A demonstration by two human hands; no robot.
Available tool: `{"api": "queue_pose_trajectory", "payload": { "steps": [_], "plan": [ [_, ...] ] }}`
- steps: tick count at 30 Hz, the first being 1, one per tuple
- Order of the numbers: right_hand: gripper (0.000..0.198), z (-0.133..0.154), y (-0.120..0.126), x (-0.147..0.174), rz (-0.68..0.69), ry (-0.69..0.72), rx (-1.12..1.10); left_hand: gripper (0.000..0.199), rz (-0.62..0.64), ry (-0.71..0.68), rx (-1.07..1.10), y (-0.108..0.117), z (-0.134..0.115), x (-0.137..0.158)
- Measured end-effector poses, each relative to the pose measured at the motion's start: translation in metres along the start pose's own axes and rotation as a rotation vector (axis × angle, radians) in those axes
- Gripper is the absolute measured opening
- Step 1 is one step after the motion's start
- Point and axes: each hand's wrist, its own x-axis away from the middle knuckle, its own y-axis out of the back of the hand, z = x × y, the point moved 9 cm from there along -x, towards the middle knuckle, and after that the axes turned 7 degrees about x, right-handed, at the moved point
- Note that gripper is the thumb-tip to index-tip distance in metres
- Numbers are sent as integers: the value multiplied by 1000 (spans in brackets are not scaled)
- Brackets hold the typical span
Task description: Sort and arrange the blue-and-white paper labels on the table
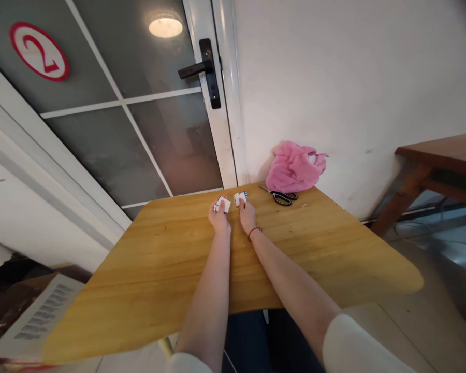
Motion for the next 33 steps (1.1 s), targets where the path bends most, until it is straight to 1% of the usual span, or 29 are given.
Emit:
{"api": "queue_pose_trajectory", "payload": {
  "steps": [4,7,10,11,13,15,16,17,20,23,26,29,33],
  "plan": [
    [35,12,-18,5,152,118,-42,17,36,-70,-85,-4,-13,-2],
    [27,18,-31,11,258,169,-82,21,76,-92,-141,-7,-18,0],
    [25,17,-42,16,350,155,-119,24,110,-105,-151,-8,-20,2],
    [26,16,-45,17,376,142,-132,28,112,-107,-147,-7,-21,2],
    [27,14,-50,19,420,114,-159,44,94,-95,-134,-4,-20,0],
    [27,14,-53,21,455,91,-186,58,70,-38,-120,1,-14,-3],
    [27,15,-54,22,468,83,-199,58,67,12,-116,2,-9,-4],
    [27,15,-55,22,479,76,-211,54,74,72,-113,2,-3,-5],
    [27,17,-56,24,501,66,-246,33,137,242,-96,-1,12,-5],
    [32,18,-56,25,509,74,-285,23,195,328,-62,-6,17,-4],
    [39,22,-56,26,497,97,-327,21,207,356,-28,-6,16,-5],
    [42,26,-54,27,486,123,-358,17,193,350,-7,-2,14,-9],
    [57,29,-49,28,462,126,-367,15,207,346,-24,0,14,-9]
  ]
}}
